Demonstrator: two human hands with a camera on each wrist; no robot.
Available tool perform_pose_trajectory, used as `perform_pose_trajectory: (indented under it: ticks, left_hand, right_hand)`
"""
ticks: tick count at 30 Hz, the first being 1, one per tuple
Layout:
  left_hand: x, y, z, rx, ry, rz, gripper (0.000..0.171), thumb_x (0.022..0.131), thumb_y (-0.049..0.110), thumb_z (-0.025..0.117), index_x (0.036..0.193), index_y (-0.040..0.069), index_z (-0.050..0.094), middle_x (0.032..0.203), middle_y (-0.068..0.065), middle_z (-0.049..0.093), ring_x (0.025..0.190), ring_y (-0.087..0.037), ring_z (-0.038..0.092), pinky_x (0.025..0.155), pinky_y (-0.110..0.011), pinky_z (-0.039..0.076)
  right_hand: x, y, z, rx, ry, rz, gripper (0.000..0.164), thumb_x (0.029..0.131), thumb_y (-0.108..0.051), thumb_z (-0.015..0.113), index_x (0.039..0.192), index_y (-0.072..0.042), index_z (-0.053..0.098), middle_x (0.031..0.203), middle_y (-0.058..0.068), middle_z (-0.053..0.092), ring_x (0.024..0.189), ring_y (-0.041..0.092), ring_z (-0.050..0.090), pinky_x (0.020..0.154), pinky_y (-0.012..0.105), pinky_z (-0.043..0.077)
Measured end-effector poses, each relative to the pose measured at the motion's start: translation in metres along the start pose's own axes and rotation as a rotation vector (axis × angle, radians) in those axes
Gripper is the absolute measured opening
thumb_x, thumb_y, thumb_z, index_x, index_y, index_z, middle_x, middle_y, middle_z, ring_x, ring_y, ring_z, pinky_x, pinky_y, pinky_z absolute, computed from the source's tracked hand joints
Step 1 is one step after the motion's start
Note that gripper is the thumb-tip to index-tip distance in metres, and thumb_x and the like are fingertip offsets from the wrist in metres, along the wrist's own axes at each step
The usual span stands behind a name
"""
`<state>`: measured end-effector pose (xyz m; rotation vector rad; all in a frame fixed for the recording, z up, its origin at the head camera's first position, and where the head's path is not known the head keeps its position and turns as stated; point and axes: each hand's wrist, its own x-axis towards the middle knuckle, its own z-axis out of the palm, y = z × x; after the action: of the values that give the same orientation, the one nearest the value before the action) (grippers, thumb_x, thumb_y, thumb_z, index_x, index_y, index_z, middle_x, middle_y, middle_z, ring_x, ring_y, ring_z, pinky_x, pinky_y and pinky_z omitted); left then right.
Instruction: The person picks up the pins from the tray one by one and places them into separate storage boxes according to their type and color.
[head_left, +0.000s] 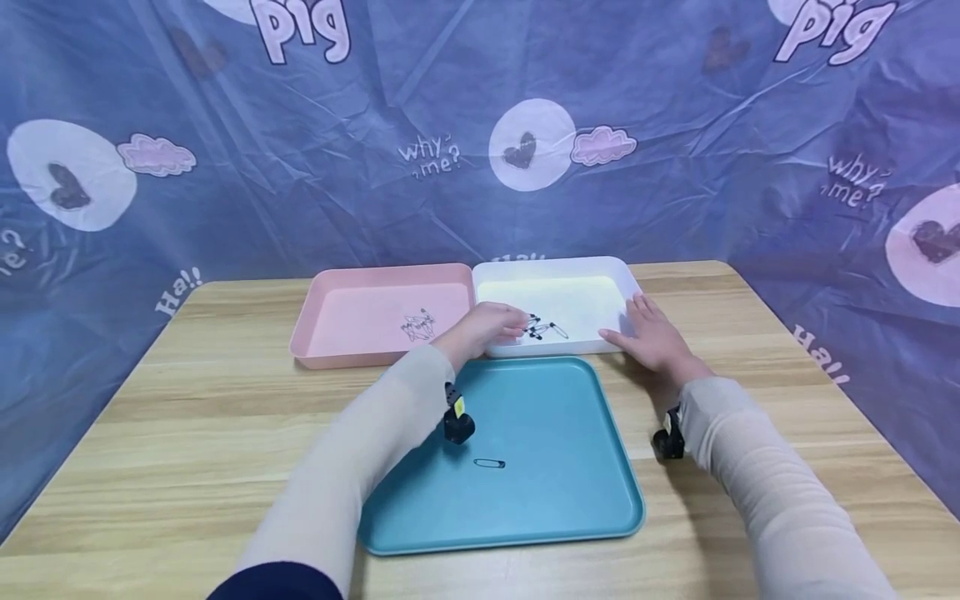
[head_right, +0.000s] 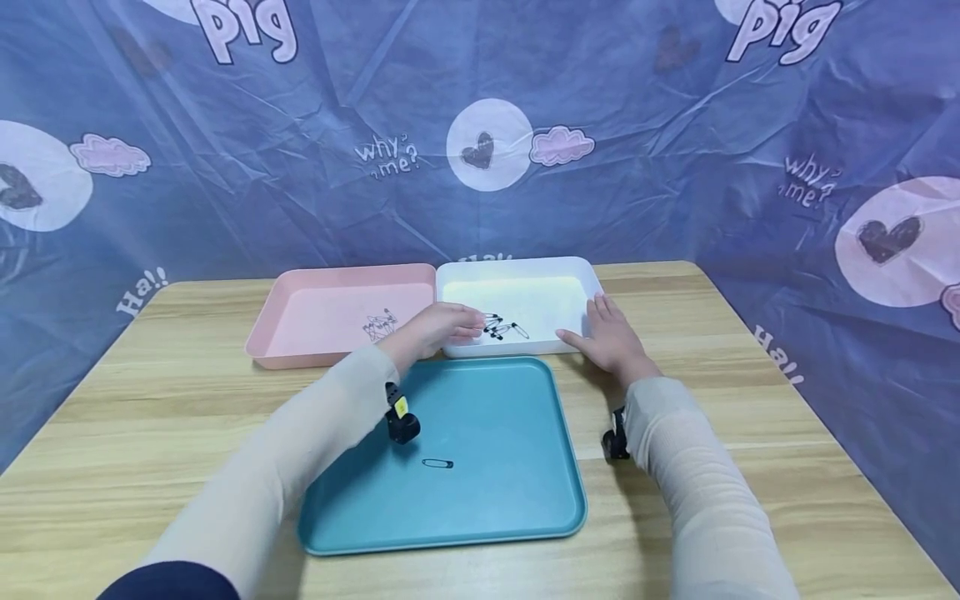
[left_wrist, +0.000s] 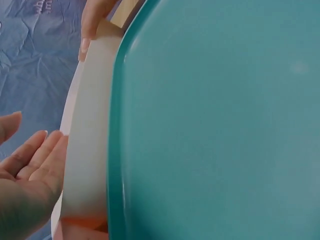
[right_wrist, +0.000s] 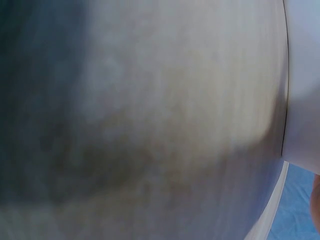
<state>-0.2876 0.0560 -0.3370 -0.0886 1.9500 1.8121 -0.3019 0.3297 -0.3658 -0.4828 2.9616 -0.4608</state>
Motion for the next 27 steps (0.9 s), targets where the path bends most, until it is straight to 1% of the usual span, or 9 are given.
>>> perform_pose_trajectory:
  ticks: [3, 6, 10, 13, 15, 21, 27]
  left_hand:
    - [-0.009, -0.001, -0.003, 0.02, -0.03, 0.002, 0.032, 0.086, 0.015, 0.053, 0.114, 0.0, 0.052, 0.112, -0.012, 0.055, 0.101, -0.023, 0.053, 0.085, -0.029, 0.043]
    - [-0.018, -0.001, -0.006, 0.016, -0.065, 0.004, 0.033, 0.086, 0.016, 0.054, 0.115, 0.0, 0.051, 0.113, -0.012, 0.054, 0.101, -0.023, 0.053, 0.085, -0.029, 0.042]
    - [-0.03, -0.002, -0.009, -0.052, -0.115, 0.001, 0.034, 0.085, 0.011, 0.054, 0.115, -0.005, 0.048, 0.113, -0.019, 0.052, 0.102, -0.029, 0.052, 0.083, -0.03, 0.044]
    - [-0.041, -0.004, -0.013, -0.078, -0.154, -0.007, 0.035, 0.084, 0.01, 0.055, 0.114, -0.007, 0.046, 0.114, -0.023, 0.05, 0.103, -0.033, 0.05, 0.082, -0.03, 0.045]
    - [-0.049, -0.006, -0.016, -0.077, -0.172, -0.017, 0.036, 0.084, 0.01, 0.055, 0.114, -0.008, 0.045, 0.114, -0.024, 0.05, 0.103, -0.034, 0.05, 0.081, -0.031, 0.045]
    - [-0.069, -0.016, -0.023, -0.04, -0.218, -0.02, 0.04, 0.085, 0.012, 0.054, 0.116, -0.01, 0.044, 0.113, -0.022, 0.051, 0.105, -0.035, 0.048, 0.08, -0.033, 0.046]
    - [-0.085, -0.028, -0.027, 0.002, -0.25, -0.021, 0.038, 0.085, 0.013, 0.054, 0.113, -0.011, 0.046, 0.105, -0.02, 0.056, 0.1, -0.031, 0.052, 0.079, -0.034, 0.046]
  right_hand:
    - [0.0, 0.001, 0.001, 0.0, 0.008, -0.001, 0.092, 0.083, -0.058, 0.036, 0.131, 0.015, 0.009, 0.137, 0.03, 0.002, 0.126, 0.039, -0.001, 0.102, 0.046, 0.003]
    - [0.0, 0.002, 0.002, -0.004, 0.01, 0.002, 0.092, 0.083, -0.059, 0.036, 0.131, 0.015, 0.009, 0.137, 0.03, 0.001, 0.126, 0.038, -0.001, 0.102, 0.046, 0.002]
    - [0.0, 0.003, 0.002, -0.011, 0.012, -0.002, 0.091, 0.083, -0.058, 0.035, 0.131, 0.015, 0.009, 0.137, 0.03, 0.001, 0.126, 0.038, -0.002, 0.102, 0.045, 0.002]
    - [0.0, 0.003, 0.001, -0.011, 0.01, -0.005, 0.091, 0.083, -0.058, 0.035, 0.131, 0.015, 0.009, 0.137, 0.03, 0.001, 0.126, 0.038, -0.002, 0.102, 0.045, 0.001]
    - [0.0, 0.002, 0.001, -0.011, 0.006, -0.005, 0.091, 0.083, -0.058, 0.035, 0.131, 0.015, 0.009, 0.137, 0.03, 0.0, 0.126, 0.038, -0.003, 0.102, 0.045, 0.001]
    - [0.001, 0.002, 0.001, -0.019, 0.003, -0.014, 0.091, 0.083, -0.058, 0.035, 0.13, 0.016, 0.008, 0.136, 0.031, 0.001, 0.126, 0.039, -0.002, 0.102, 0.045, 0.001]
    - [0.0, 0.001, 0.0, -0.014, -0.009, -0.01, 0.092, 0.083, -0.058, 0.034, 0.13, 0.016, 0.007, 0.136, 0.031, 0.0, 0.126, 0.039, -0.003, 0.102, 0.045, 0.001]
